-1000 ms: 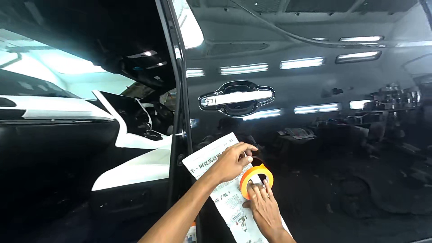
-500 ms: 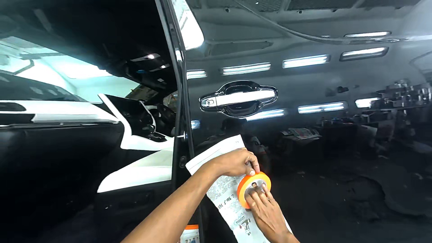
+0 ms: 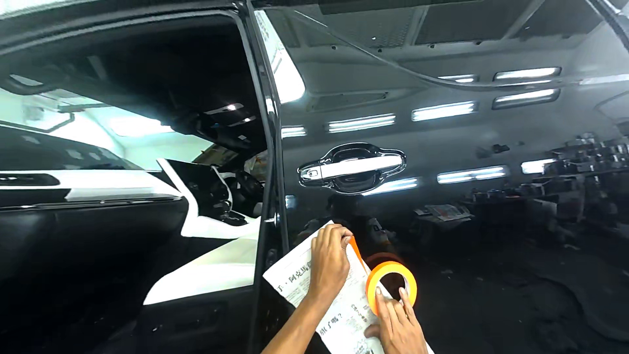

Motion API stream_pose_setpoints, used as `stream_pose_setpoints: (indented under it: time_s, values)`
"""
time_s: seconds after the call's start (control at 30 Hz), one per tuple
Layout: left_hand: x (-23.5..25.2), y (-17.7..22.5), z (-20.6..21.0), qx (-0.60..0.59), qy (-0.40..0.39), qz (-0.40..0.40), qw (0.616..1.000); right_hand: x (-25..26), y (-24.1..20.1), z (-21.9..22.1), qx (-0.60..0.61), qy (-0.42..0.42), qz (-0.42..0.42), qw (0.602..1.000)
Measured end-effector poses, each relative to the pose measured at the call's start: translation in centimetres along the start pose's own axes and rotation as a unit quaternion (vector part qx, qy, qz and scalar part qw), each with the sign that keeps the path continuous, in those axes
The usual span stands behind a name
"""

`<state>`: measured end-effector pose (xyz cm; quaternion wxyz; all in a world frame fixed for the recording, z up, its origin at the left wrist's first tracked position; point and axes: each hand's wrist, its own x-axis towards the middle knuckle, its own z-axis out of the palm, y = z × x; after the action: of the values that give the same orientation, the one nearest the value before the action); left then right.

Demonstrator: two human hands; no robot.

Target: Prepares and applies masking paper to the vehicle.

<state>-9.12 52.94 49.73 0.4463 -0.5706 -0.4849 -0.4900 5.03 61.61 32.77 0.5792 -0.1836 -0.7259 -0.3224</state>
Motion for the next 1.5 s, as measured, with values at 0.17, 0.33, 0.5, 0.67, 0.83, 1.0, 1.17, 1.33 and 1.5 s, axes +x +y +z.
stream_pose_setpoints:
  time_s: [0.17, 0.33, 0.5, 0.67, 0.83, 1.0, 1.17, 1.33, 1.5]
  values:
    - [0.4, -0.8, -0.3, -0.024, 0.092, -0.048, 0.994, -0.1, 0.0, -0.1, 0.014, -0.004, -0.006, 1.0]
    - [1.1, -0.4, -0.5, -0.044, 0.144, -0.104, 0.983, 0.2, -0.1, -0.4, -0.009, -0.031, 0.027, 0.999]
    - [1.1, -0.6, -0.3, -0.022, 0.153, -0.101, 0.983, 1.0, -0.4, -1.0, -0.017, -0.05, 0.053, 0.997]
    - [1.1, -0.8, -0.3, 0.027, 0.147, -0.074, 0.986, 1.0, -0.6, -1.2, -0.02, -0.06, 0.055, 0.997]
    - [1.2, -0.2, -0.7, 0.039, 0.131, -0.074, 0.988, 0.8, -0.7, -1.0, -0.029, -0.055, 0.048, 0.997]
    - [2.7, 0.7, -2.8, 0.027, 0.107, -0.209, 0.972, 0.8, -0.9, -0.7, -0.035, -0.06, 0.05, 0.996]
    - [-0.9, -1.9, -3.1, 0.168, 0.017, 0.022, 0.985, 1.0, -1.1, -0.8, -0.039, -0.064, 0.054, 0.996]
    - [-5.2, -3.0, -2.0, 0.285, -0.118, 0.162, 0.937, 1.4, -1.5, -1.0, -0.047, -0.068, 0.051, 0.995]
    - [-5.7, -2.1, -1.7, 0.31, -0.138, 0.131, 0.932, 0.4, 0.0, -3.0, 0.017, -0.059, 0.035, 0.997]
